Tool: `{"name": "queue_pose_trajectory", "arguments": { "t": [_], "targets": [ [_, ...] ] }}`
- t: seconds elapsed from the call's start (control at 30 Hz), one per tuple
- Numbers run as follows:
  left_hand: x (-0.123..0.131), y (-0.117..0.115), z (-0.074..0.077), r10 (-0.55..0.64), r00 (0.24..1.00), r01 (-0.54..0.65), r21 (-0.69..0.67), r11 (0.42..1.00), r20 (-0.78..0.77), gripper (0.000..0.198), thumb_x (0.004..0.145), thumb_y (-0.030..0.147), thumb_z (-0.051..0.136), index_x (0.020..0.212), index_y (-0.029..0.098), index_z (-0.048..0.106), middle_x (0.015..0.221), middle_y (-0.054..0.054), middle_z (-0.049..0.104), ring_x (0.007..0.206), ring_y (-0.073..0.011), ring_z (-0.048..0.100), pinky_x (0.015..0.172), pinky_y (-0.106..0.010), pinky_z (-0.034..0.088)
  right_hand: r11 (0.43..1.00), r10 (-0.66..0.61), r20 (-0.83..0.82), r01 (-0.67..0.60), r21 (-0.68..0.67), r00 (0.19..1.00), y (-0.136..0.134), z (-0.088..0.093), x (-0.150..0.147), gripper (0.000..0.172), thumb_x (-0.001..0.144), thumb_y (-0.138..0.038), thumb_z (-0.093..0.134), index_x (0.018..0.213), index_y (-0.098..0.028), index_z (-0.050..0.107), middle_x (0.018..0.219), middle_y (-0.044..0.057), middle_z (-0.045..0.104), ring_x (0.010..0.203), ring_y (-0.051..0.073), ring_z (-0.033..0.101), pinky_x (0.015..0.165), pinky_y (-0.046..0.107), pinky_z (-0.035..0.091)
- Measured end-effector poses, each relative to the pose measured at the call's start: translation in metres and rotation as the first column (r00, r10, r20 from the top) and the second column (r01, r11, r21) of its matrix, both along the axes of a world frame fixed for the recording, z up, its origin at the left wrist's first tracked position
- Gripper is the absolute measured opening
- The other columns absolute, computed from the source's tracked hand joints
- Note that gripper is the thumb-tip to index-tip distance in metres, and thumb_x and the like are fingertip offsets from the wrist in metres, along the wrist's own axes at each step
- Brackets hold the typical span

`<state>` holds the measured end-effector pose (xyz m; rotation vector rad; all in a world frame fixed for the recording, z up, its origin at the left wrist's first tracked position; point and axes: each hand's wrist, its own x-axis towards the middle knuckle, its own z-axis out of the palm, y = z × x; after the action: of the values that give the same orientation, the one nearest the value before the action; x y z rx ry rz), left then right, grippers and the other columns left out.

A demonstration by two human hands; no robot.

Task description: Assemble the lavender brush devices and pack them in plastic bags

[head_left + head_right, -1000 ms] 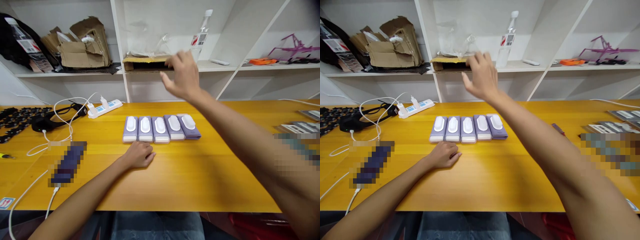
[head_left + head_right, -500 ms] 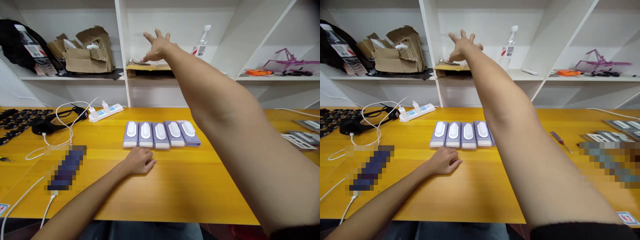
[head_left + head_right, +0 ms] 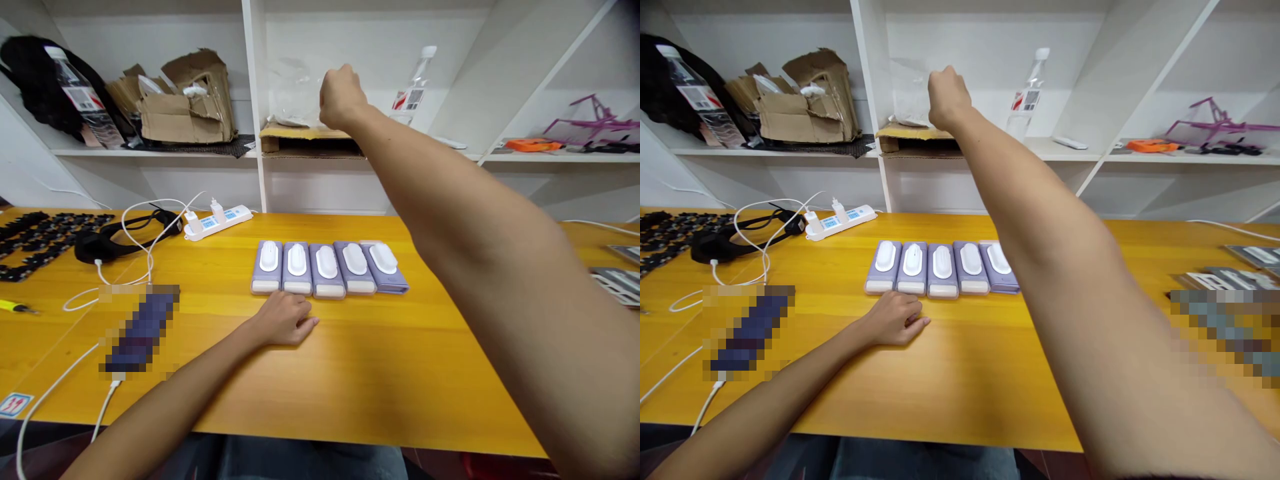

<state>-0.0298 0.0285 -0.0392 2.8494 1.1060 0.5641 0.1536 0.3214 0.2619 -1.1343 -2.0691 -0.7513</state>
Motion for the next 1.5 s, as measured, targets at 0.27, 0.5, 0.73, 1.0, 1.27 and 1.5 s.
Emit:
{"name": "queue_pose_trajectory", "arguments": {
  "t": [0.27, 0.5, 0.73, 1.0, 1.27, 1.5],
  "targets": [
    [-0.001, 0.001, 0.0, -0.019, 0.999, 0.016, 0.064, 0.998, 0.038, 0.04, 0.102, 0.035, 0.066, 0.068, 0.021, 0.053, 0.068, -0.003, 0.066, 0.059, -0.0176, 0.057, 0.056, -0.036, 0.022, 0.977, -0.174, -0.14, 0.153, -0.15, 0.975, -0.121, 0.022, 0.04, 0.027, 0.099, 0.001, 0.06, 0.109, 0.0, 0.084, 0.112, 0.018, 0.084, 0.11, 0.023, 0.078, 0.091, 0.036, 0.058],
    [-0.007, 0.004, 0.012, 0.051, 0.923, -0.164, 0.268, 0.949, 0.381, 0.032, 0.112, 0.032, 0.056, 0.081, 0.023, 0.056, 0.07, 0.0, 0.063, 0.059, -0.0146, 0.054, 0.057, -0.032, 0.032, 0.985, 0.169, -0.003, -0.169, -0.035, 0.986, -0.284, -0.086, 0.096, 0.02, 0.102, -0.018, 0.064, 0.1, -0.021, 0.083, 0.107, 0.016, 0.086, 0.095, 0.037, 0.081, 0.082, 0.055, 0.066],
    [-0.02, -0.006, 0.054, -0.09, 0.583, -0.486, 0.436, 0.757, 0.807, 0.018, 0.116, 0.036, 0.044, 0.113, 0.025, 0.058, 0.108, -0.009, 0.063, 0.104, -0.0273, 0.065, 0.092, -0.048, 0.054, 0.745, 0.463, -0.052, -0.42, -0.518, 0.885, -0.381, -0.22, 0.133, 0.048, 0.108, -0.018, 0.06, 0.149, -0.04, 0.072, 0.14, 0.006, 0.082, 0.14, 0.034, 0.073, 0.106, 0.059, 0.069],
    [0.014, -0.023, 0.031, -0.151, 0.986, 0.127, 0.271, 0.954, 0.068, 0.025, 0.111, 0.043, 0.063, 0.113, 0.019, 0.066, 0.118, -0.013, 0.076, 0.111, -0.0309, 0.068, 0.091, -0.047, 0.051, 0.833, 0.364, -0.161, -0.398, -0.384, 0.917, -0.288, -0.15, 0.131, 0.033, 0.108, -0.046, 0.071, 0.139, -0.035, 0.078, 0.138, 0.01, 0.081, 0.135, 0.037, 0.074, 0.116, 0.065, 0.062],
    [0.017, -0.025, 0.018, -0.135, 0.99, 0.126, 0.203, 0.971, 0.033, 0.027, 0.114, 0.042, 0.057, 0.117, 0.016, 0.066, 0.12, -0.013, 0.076, 0.112, -0.0296, 0.067, 0.094, -0.045, 0.048, 0.924, -0.039, -0.325, -0.09, -0.373, 0.945, -0.094, -0.013, 0.058, 0.09, 0.1, -0.058, 0.082, 0.169, -0.011, 0.05, 0.176, 0.024, 0.045, 0.161, 0.041, 0.045, 0.136, 0.059, 0.032],
    [0.014, -0.025, 0.022, -0.11, 0.993, 0.097, 0.202, 0.975, 0.052, 0.033, 0.117, 0.045, 0.052, 0.122, 0.017, 0.067, 0.12, -0.013, 0.077, 0.112, -0.0293, 0.068, 0.094, -0.045, 0.049, 0.814, -0.173, -0.213, 0.018, -0.581, 0.962, -0.027, 0.014, -0.034, 0.129, 0.091, -0.093, 0.054, 0.178, -0.003, 0.023, 0.185, 0.04, 0.0, 0.165, 0.071, -0.002, 0.119, 0.093, 0.008]
  ]
}}
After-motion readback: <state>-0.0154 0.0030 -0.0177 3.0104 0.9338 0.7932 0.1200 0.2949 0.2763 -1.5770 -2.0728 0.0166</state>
